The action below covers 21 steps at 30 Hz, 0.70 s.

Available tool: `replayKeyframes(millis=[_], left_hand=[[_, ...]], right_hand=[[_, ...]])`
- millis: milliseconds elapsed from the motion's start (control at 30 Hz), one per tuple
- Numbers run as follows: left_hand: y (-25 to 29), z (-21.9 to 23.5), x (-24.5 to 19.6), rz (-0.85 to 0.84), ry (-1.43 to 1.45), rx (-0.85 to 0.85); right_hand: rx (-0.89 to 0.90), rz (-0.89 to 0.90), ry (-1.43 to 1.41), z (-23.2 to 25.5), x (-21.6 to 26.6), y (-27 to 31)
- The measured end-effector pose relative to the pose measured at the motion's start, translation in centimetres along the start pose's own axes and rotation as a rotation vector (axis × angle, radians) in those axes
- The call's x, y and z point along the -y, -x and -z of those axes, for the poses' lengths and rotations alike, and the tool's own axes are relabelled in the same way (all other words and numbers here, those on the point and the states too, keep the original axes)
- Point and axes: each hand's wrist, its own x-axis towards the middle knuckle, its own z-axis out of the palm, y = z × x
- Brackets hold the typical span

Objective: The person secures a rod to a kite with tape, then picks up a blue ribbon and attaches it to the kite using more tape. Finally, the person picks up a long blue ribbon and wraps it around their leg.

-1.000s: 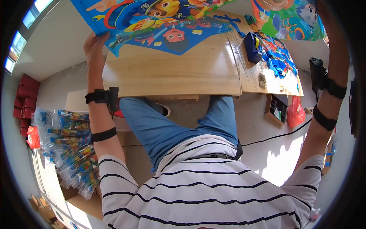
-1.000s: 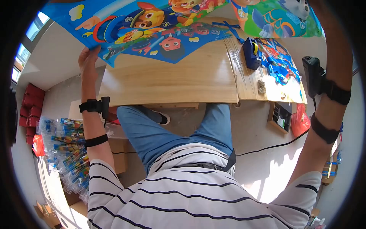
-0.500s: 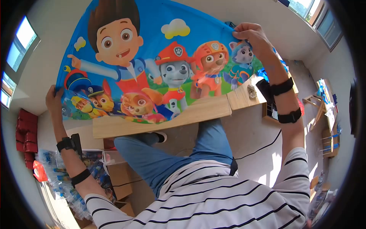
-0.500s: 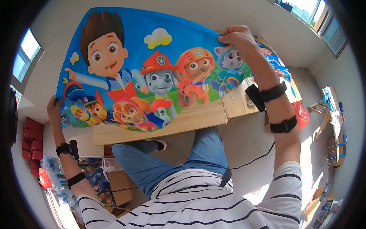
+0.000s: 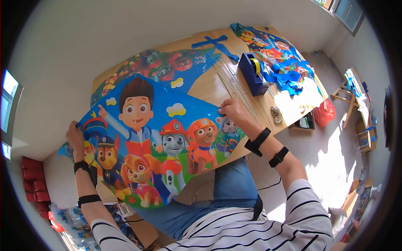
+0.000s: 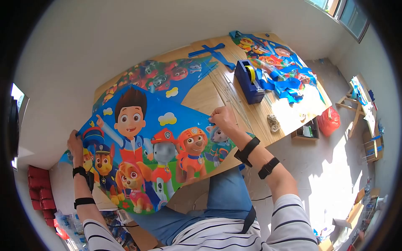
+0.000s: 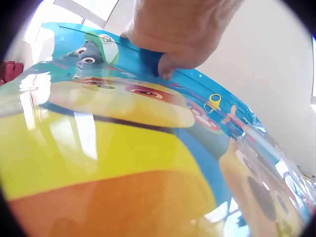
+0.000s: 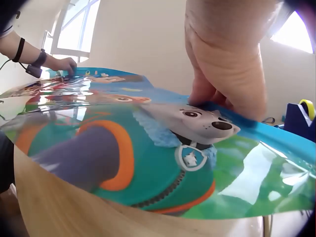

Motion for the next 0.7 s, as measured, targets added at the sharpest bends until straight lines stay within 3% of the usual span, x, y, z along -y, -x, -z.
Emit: replayKeyframes(millis=[167, 333, 433, 633, 700], left_hand=[[-1.6, 1.7, -0.8, -0.085, 0.043, 0.048], [-2.3, 2.8, 0.0, -0.055, 0.122, 0.166], [-3.2, 3.8, 1.2, -0.005, 0.134, 0.255], [-3.0, 2.8, 2.0, 0.072, 0.103, 0.269], [-3.1, 2.4, 2.3, 0.069, 0.068, 0.172]], right_hand=[[-0.031, -0.009, 0.037, -1.0, -0.8, 0.3], [0.031, -0.027, -0.043, -1.5, -3.2, -0.8], [0.068, -0.057, -0.059, -1.0, -0.2, 0.4], [0.038, -0.038, -0.080, -1.8, -1.5, -1.0], [0.030, -0.044, -0.088, -1.9, -1.0, -0.8]])
